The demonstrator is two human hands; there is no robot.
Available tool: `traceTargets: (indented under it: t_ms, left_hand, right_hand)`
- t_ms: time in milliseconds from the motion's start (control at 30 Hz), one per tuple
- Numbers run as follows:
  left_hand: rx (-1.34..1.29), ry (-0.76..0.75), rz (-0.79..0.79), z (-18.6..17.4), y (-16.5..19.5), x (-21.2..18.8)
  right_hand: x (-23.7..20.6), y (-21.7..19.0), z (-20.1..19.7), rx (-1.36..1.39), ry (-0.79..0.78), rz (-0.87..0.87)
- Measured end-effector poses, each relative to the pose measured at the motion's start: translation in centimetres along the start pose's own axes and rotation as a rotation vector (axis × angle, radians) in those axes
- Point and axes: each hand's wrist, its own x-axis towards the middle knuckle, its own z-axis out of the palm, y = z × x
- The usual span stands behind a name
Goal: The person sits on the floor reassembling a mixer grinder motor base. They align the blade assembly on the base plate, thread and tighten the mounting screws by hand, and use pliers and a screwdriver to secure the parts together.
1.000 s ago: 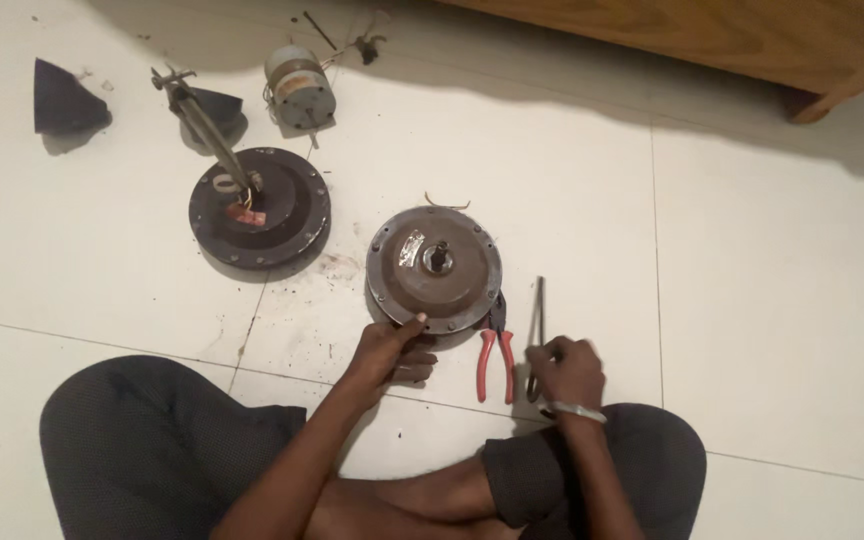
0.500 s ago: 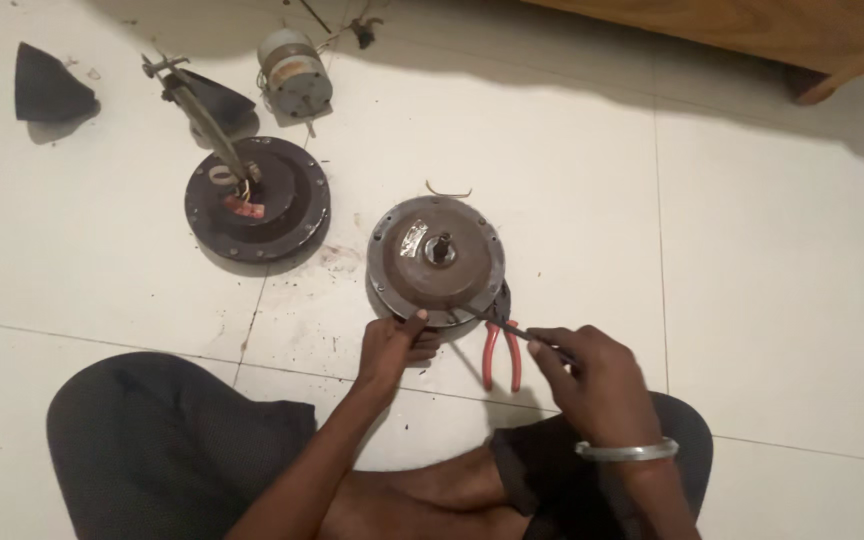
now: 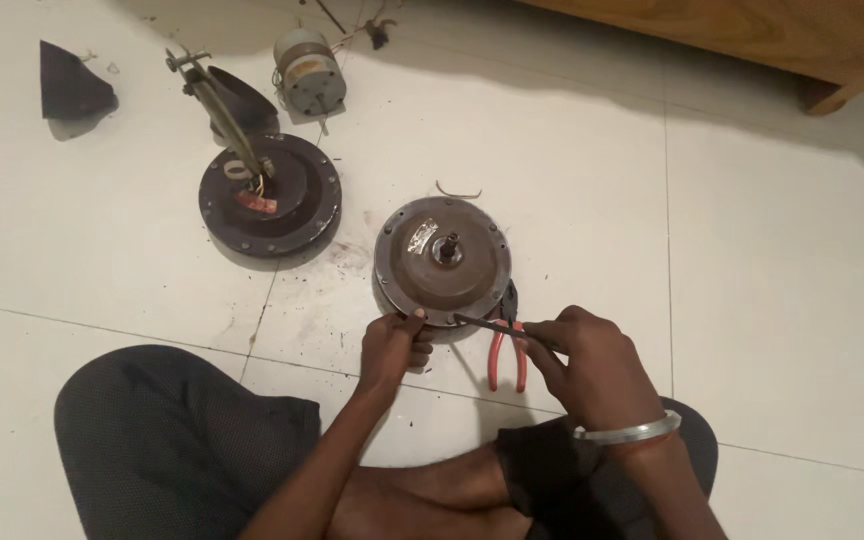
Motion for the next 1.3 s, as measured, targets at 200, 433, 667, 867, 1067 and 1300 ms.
traceTargets:
  t_ms: [200,433,667,867,1067,1300]
  left_hand:
    - [0.025,0.014,0.0,-0.1,1.2,-1.4]
    - [0.11,0.021,-0.003,-0.4,1.6,-2.1]
    - [0.087,-0.029,-0.054,-0.5,1.2,-1.5]
    - [0.345,0.04,0.056,-0.2,2.0,-2.4]
    - [0.74,0.114,0.387,0.1,4.1,-4.3]
    - [0.971,-0.039,0.946,0.9,4.6,-2.6]
  right_hand:
    - [-0.1,-1.5,-0.7,-0.052,-0.031,-0.003]
    - [0.1,-2.4,-0.3,-0.105,-0.023,-0.067]
    - [1.9,-3.9,-0.5,-0.349,-0.084,-0.2]
    - [6.2,-4.8,-0.4,-0.522,-0.011,-0.72]
    - [8.4,-6.1,0.3,-0.635,-0.121,-0.853]
    - [9.6,-6.9,0.7,-0.855,-0.39,-1.153]
